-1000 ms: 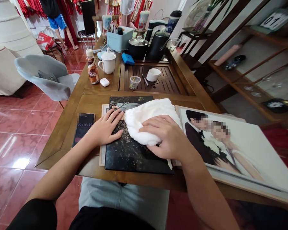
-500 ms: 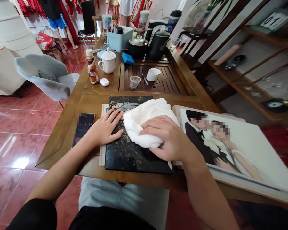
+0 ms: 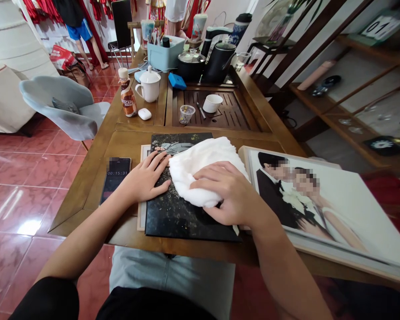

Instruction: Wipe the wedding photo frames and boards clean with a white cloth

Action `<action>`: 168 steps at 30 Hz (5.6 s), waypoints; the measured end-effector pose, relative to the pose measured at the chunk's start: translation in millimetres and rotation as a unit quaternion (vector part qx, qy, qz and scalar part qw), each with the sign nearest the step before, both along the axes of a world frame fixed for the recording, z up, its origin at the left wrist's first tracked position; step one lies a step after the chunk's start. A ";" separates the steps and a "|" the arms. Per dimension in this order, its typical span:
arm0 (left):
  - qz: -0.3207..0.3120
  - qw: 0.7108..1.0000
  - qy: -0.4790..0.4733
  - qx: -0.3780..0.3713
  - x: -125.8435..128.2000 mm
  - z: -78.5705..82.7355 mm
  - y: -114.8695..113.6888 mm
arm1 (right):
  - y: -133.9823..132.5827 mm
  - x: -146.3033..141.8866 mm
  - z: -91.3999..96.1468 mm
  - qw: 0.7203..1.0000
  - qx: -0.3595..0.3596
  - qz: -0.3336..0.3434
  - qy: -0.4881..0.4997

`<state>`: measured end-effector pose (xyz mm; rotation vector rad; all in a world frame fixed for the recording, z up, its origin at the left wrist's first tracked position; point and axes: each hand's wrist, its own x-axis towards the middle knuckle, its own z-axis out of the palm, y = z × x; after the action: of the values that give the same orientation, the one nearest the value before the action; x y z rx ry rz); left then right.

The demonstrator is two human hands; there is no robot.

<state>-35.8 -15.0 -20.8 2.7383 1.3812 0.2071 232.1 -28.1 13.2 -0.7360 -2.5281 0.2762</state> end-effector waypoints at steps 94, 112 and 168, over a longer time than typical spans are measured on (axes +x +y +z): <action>0.000 1.000 -0.012 -0.003 0.0 -0.8 0.0 | -0.4 -1.1 -1.1 1.000 0.001 -0.025 -0.016; 0.000 1.000 -0.007 -0.006 -0.1 -0.6 0.2 | -4.1 -5.8 -1.4 0.999 0.014 -0.031 -0.041; 0.012 1.000 0.010 0.004 4.1 -3.4 -2.4 | -60.2 12.0 -15.1 0.991 0.098 -0.091 -0.026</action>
<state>-31.7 -17.4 -24.2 2.7386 1.4227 0.1868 244.1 -88.3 -1.9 -0.8971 -2.4705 -0.0548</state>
